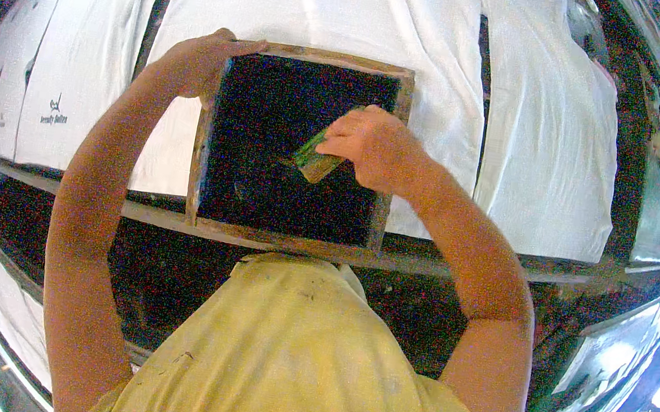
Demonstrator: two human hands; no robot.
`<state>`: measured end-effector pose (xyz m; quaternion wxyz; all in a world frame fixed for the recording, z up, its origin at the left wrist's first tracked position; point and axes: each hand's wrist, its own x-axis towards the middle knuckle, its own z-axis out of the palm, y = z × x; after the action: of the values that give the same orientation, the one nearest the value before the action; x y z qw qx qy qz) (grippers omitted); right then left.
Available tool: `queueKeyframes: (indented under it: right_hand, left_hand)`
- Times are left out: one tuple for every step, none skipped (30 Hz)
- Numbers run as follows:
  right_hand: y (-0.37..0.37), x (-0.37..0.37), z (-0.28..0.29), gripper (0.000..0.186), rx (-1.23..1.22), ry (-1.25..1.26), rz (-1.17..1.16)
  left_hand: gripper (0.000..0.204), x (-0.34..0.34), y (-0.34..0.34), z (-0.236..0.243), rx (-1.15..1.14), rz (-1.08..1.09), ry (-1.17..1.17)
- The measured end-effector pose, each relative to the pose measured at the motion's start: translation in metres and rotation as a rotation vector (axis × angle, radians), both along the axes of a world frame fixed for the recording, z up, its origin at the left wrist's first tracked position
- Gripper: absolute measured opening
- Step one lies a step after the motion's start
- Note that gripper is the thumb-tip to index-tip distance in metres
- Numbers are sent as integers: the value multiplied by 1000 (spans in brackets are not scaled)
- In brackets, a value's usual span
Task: The person uses a squeegee to pull ink across a screen printing frame placed over a white t-shirt. The person repeatedly repositions the frame and scrapes the ink to transfer the 'Serenity Suites' logo onto the fabric.
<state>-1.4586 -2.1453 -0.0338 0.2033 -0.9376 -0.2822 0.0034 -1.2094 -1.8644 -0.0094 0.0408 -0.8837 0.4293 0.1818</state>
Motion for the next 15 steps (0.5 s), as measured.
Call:
queueKeyframes:
  right_hand:
    - [5,-10,-1,42,8,-8,-49]
    - [14,-19,-2,41,14,-13,-103]
    - [24,-29,-3,40,21,-19,-159]
    - [34,-38,-4,41,31,-40,-224]
    - [45,-47,-6,43,39,-61,-291]
    - [56,-55,-7,44,47,-82,-358]
    - [66,-62,-7,41,39,-93,-410]
    - [76,-69,-8,42,26,-89,-455]
    - [86,-74,-8,42,14,-85,-499]
    - [95,-80,-9,42,-3,-78,-538]
    - [105,-85,-11,43,-2,-64,-571]
    - [113,-89,-12,42,8,-79,-602]
    - [119,-93,-13,42,11,-90,-623]
    - [125,-95,-13,42,16,-101,-642]
    - [127,-97,-12,41,18,-98,-639]
  left_hand:
    - [138,3,3,-5,-17,-10,-8]
    - [138,6,3,-8,-21,-21,-8]
    - [138,8,5,-10,-24,-34,-9]
    - [137,9,6,-10,-32,-44,-11]
    - [137,11,6,-11,-32,-46,1]
    - [137,13,7,-12,-32,-48,13]
    - [137,13,4,-8,-33,-55,25]
    - [137,12,2,-5,-19,-57,36]
    - [137,12,1,0,-4,-59,46]
    - [138,11,0,3,6,-56,60]
    - [139,13,0,3,-13,-73,73]
    - [140,18,3,3,-30,-87,86]
    - [141,19,7,-1,-53,-93,106]
    - [141,21,8,-5,-61,-107,105]
    - [140,26,7,-11,-69,-118,104]
